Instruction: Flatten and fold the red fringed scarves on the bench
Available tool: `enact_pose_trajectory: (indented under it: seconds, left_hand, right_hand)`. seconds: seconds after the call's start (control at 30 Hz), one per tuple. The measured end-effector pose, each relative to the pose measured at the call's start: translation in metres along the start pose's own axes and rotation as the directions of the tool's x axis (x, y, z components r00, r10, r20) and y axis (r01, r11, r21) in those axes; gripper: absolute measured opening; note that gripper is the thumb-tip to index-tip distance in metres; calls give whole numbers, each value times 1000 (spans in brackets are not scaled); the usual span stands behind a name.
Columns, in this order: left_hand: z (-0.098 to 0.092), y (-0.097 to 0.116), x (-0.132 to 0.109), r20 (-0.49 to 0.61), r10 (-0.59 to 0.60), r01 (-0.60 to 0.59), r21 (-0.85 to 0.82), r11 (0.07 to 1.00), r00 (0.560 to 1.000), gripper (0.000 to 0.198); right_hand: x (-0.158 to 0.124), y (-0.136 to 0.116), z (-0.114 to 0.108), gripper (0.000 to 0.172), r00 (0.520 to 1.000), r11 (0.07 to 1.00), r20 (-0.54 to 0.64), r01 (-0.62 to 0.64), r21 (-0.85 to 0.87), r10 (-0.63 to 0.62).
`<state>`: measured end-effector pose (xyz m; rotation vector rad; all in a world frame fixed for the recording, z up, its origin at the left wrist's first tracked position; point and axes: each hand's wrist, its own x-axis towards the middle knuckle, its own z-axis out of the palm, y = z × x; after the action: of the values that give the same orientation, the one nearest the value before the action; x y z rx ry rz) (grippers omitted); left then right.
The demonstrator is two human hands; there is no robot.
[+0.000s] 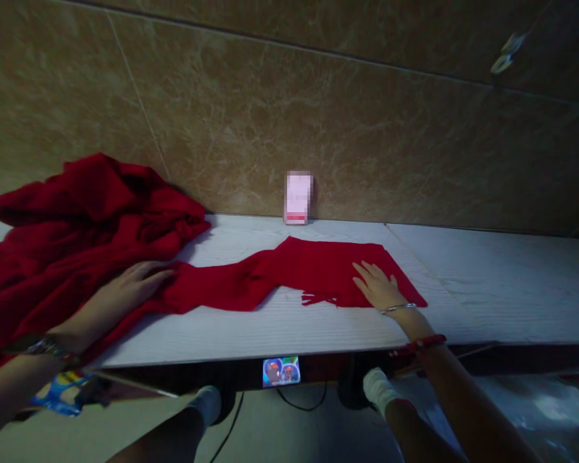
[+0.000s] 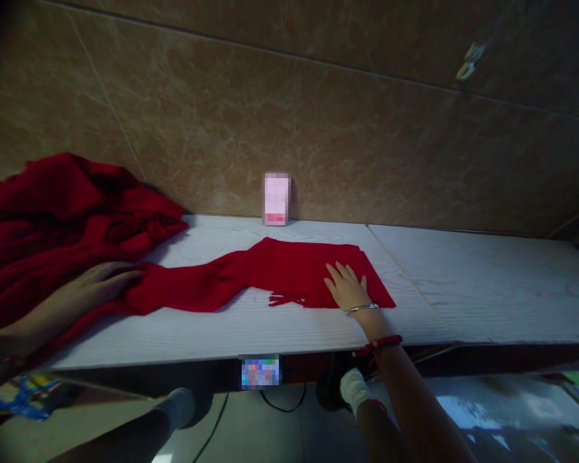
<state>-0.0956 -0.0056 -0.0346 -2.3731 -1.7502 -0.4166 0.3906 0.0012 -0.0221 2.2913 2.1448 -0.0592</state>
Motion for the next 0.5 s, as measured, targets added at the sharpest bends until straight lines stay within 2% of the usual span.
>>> enact_pose_trajectory:
  seconds: [0.1,0.13,0.2,0.23,0.33,0.4,0.5]
  left_hand:
    - [-20,-46,-14,49,52,-52,1,999,997,51]
    - [-24,-57,-16,33,51,-51,13,999,998,54]
    - [-30,-66,-15,59,104,-105,11,994,993,51]
    - [-31,-63,-11,57,128,-129,18,991,990,49]
    - [-34,-26,13,1,160,-160,81,984,987,46]
    - [-33,13,33,-20,173,-172,47,984,985,46]
    - [-21,71,62,38,250,-248,-64,967,967,52]
  right_hand:
    - [-10,-9,-5,48,999,999,34,24,-28,-23]
    - [-14,-12,-7,48,999,999,38,38,-37,-36]
    - [-21,-16,-10,47,997,996,45,67,-55,-64]
    - [-25,-17,-11,47,996,995,43,79,-65,-76]
    - [-36,-24,-7,47,994,990,6,107,-88,-107]
    - [-41,-31,-3,46,990,986,-33,134,-95,-138]
    - [-46,-41,1,46,982,980,-65,172,-101,-179]
